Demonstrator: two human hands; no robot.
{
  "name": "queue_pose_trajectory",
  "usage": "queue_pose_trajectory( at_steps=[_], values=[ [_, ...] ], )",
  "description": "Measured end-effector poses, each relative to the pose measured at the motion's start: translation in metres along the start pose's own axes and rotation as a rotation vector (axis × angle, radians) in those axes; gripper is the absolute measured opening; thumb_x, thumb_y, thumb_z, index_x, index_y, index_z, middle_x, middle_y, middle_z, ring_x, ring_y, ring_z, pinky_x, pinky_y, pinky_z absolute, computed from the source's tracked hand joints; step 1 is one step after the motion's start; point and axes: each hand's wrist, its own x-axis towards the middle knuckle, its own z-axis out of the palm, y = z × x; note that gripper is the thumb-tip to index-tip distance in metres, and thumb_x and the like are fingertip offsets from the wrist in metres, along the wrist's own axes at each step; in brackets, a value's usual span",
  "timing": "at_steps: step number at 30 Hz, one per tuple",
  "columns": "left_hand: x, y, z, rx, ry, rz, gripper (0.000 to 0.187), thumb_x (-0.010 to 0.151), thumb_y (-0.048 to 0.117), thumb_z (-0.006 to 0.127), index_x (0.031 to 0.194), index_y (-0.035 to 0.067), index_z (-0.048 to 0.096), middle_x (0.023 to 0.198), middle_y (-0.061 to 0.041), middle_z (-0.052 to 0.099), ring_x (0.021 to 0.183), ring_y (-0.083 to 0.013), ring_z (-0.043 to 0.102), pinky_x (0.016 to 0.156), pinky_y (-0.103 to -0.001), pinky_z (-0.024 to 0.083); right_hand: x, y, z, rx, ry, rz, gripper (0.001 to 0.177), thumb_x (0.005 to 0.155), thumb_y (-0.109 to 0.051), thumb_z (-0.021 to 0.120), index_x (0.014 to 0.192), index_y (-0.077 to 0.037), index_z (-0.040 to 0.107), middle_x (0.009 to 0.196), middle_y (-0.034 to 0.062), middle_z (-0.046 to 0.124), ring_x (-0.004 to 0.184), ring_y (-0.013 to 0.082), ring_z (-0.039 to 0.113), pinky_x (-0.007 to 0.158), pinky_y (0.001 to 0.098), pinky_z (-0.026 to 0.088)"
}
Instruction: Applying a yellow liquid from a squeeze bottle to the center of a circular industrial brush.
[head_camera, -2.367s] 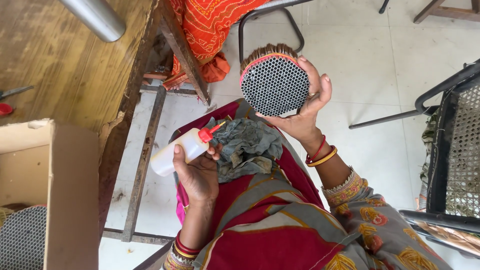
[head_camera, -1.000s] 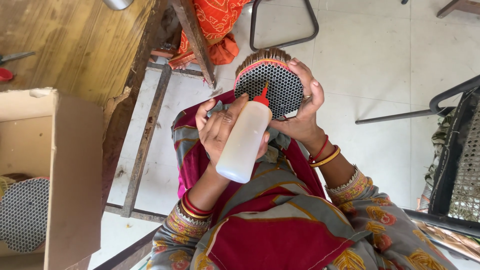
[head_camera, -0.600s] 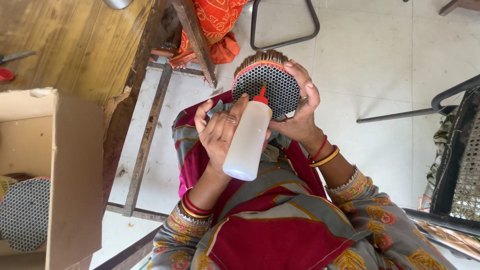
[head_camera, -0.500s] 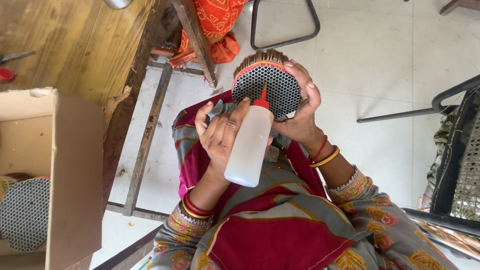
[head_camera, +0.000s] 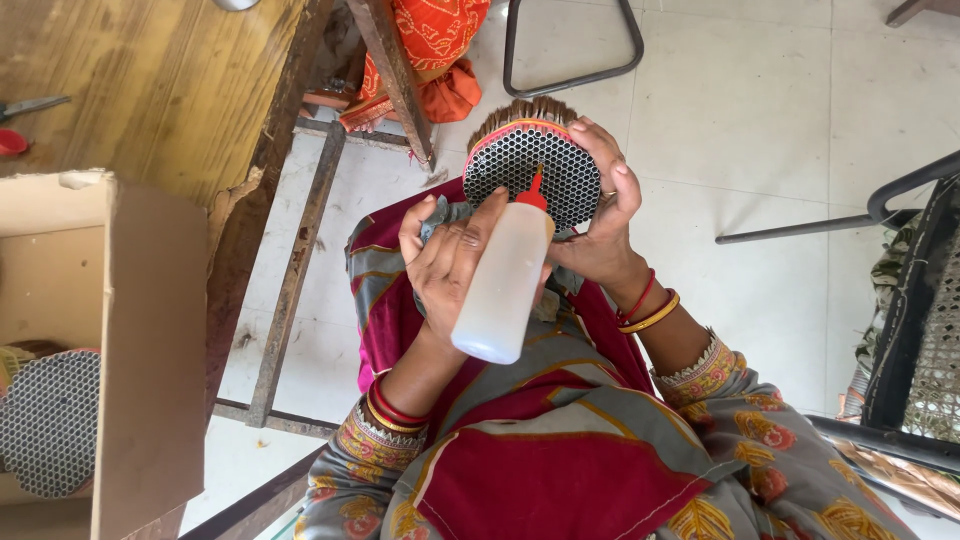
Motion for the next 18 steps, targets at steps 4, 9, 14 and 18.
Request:
queue_pose_trajectory(
  at_steps=[4,9,14,18],
  values=[
    [-0.028,-0.006,0.005,-0.174,0.062,-0.019,0.055,0.099,0.045,0.067,0.132,0.002,0.057,0.127,-0.012,0.071,0.094,-0.0214,0.071,0.119,-0.044,0.038,-0.004,0.0,-0.005,0.01,0.01,0.084,0.138,0.072,-0.015,0.104,0.161,-0.027,-0.001,0.163,0.0187,0.033,0.148,0.0361,0.039,0.128,0.0509,0.032],
    [-0.058,-0.018,0.016,-0.978,0.314,-0.651,0.071,0.108,0.055,0.055,0.143,-0.007,0.053,0.138,-0.016,0.064,0.124,-0.0238,0.064,0.113,-0.038,0.049,0.0,0.009,-0.016,0.046,0.077,0.15,0.145,0.073,-0.015,0.105,0.165,-0.029,-0.006,0.164,0.013,0.032,0.152,0.0274,0.04,0.125,0.0408,0.037],
    [-0.065,-0.03,0.017,-1.179,0.425,-0.864,0.071,0.106,0.053,0.054,0.137,-0.011,0.056,0.105,-0.016,0.068,0.091,-0.0223,0.063,0.083,-0.036,0.052,0.004,0.011,-0.023,-0.008,0.123,0.162,0.146,0.072,-0.018,0.106,0.165,-0.03,-0.006,0.163,0.0122,0.033,0.152,0.0253,0.041,0.125,0.0389,0.037],
    [-0.068,-0.026,0.018,-1.198,0.433,-0.911,0.07,0.105,0.053,0.054,0.135,-0.01,0.056,0.101,-0.015,0.068,0.089,-0.0222,0.063,0.08,-0.036,0.052,0.005,0.014,-0.026,-0.003,0.133,0.166,0.146,0.073,-0.018,0.106,0.165,-0.03,-0.006,0.163,0.0121,0.032,0.151,0.0245,0.042,0.124,0.0377,0.038]
  ],
)
